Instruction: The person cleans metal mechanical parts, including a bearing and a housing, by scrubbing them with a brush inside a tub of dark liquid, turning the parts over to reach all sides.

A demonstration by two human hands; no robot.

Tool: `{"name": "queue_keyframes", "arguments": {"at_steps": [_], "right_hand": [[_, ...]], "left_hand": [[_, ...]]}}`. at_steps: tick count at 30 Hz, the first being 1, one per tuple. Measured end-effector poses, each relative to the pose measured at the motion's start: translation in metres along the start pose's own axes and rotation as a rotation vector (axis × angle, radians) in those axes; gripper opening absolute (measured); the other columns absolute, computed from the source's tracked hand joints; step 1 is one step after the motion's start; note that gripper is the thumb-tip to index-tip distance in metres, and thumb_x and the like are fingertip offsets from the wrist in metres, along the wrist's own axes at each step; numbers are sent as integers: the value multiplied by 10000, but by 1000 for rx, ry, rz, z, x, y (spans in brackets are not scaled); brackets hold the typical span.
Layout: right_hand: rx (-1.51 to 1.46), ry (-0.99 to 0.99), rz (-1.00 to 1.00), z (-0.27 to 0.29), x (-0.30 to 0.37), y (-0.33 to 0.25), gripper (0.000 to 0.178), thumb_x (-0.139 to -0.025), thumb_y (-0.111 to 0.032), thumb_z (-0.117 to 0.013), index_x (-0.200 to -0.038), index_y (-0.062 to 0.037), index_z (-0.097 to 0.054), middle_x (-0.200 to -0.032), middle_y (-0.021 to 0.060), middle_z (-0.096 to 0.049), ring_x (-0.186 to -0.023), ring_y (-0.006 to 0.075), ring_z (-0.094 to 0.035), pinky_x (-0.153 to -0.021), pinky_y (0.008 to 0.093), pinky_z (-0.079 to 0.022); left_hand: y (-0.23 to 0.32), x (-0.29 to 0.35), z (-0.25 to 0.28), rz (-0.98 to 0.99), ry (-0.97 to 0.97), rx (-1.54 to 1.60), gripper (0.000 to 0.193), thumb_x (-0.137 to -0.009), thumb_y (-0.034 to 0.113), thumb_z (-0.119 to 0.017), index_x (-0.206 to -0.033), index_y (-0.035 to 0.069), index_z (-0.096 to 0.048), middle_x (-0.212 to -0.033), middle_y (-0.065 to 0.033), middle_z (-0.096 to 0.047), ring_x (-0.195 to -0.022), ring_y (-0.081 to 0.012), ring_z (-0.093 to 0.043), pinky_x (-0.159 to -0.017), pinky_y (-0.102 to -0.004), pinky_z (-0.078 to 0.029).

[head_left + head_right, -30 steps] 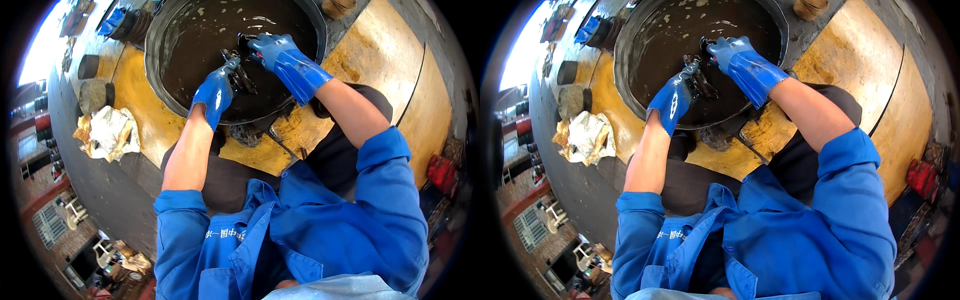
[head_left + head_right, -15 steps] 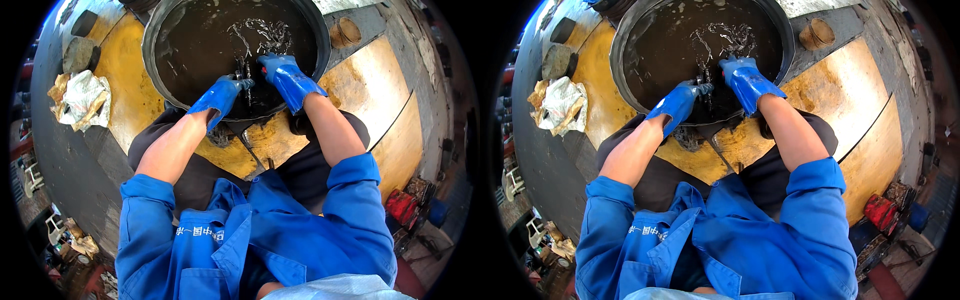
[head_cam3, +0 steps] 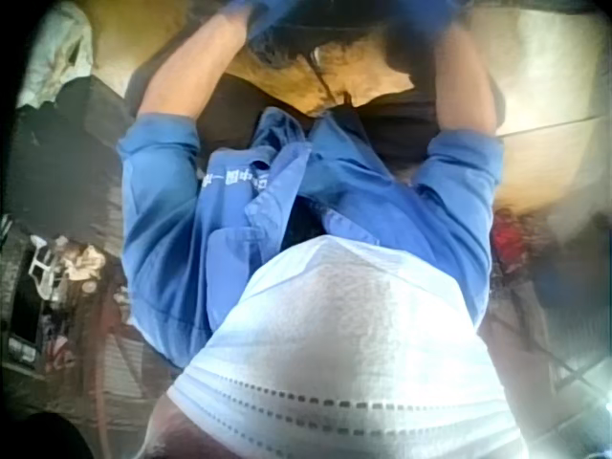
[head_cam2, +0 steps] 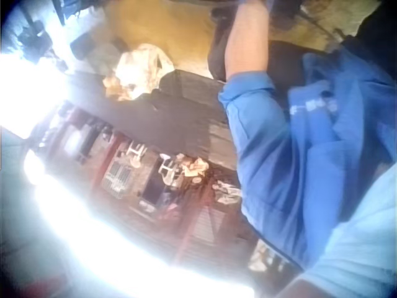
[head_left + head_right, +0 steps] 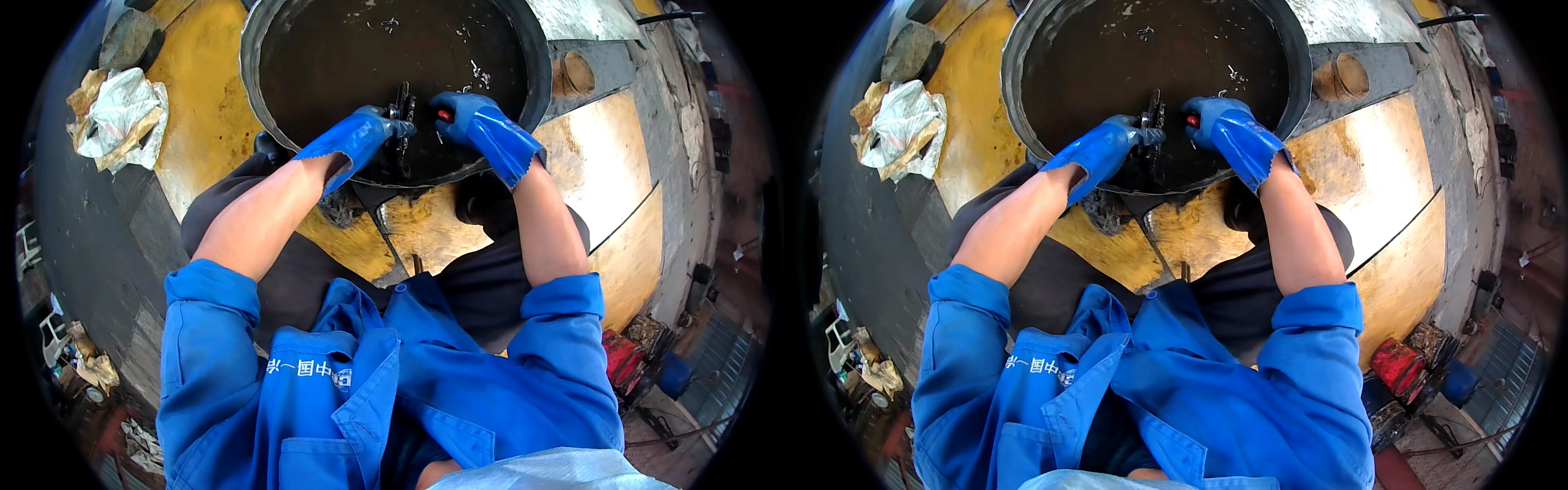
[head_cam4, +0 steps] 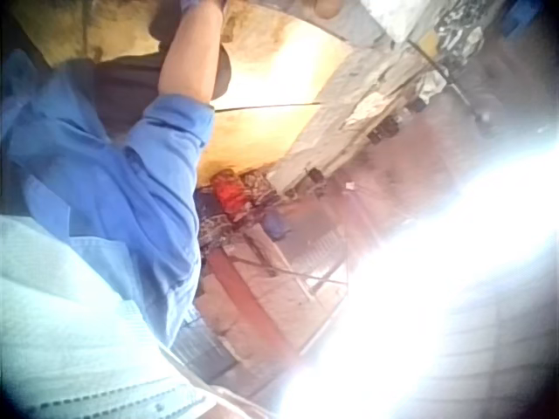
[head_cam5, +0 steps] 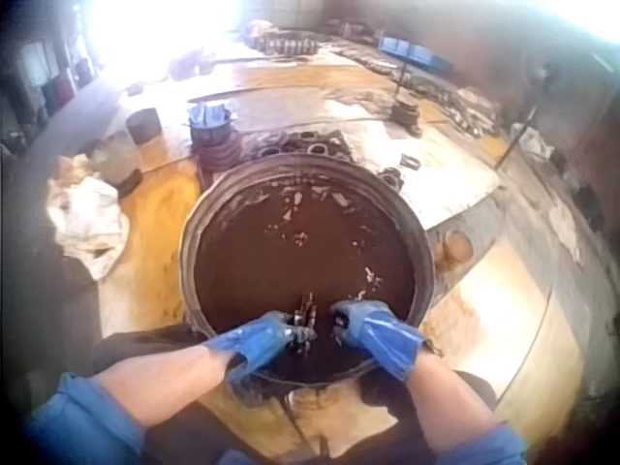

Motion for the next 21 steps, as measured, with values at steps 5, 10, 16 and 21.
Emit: {"name": "queue_keyframes", "arguments": {"at_steps": [5,10,16,21], "right_hand": [[118,-20,26,-11,1,3,558,-825,-316,-718,-1351,-160,-615,-1246,150,-689,-1141,346,-660,-992,424,-521],[-54,-196,136,2,15,-12,638,-789,-321,-761,-1385,-170,-593,-1255,166,-685,-1163,351,-653,-1009,425,-512],[-168,-42,37,22,18,-12,620,-860,-404,-746,-1380,-99,-603,-1259,179,-692,-1179,324,-660,-1024,402,-506],[-616,67,-36,21,9,-16,675,-928,-531,-665,-1367,-22,-606,-1241,177,-697,-1151,249,-660,-1011,380,-500]], "left_hand": [[6,5,3,-23,16,-127,312,-910,277,-738,-1074,12,-722,-875,-53,-693,-810,-129,-594,-749,-292,-455],[9,17,7,-51,-66,-45,303,-912,259,-720,-1073,3,-721,-875,-50,-693,-789,-120,-591,-746,-284,-460],[16,22,9,-61,-66,-132,314,-921,255,-698,-1082,-13,-721,-896,-56,-705,-808,-134,-606,-770,-295,-471],[23,25,7,-24,-52,-164,340,-918,246,-701,-1131,-19,-719,-935,-73,-726,-844,-145,-621,-803,-304,-478]]}}
Point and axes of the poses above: each hand's wrist, its own x-axis away from the middle knuckle, its own z-axis out of the back of the hand, y = z × x, the point moved 2 cm from there along -x, towards the middle knuckle
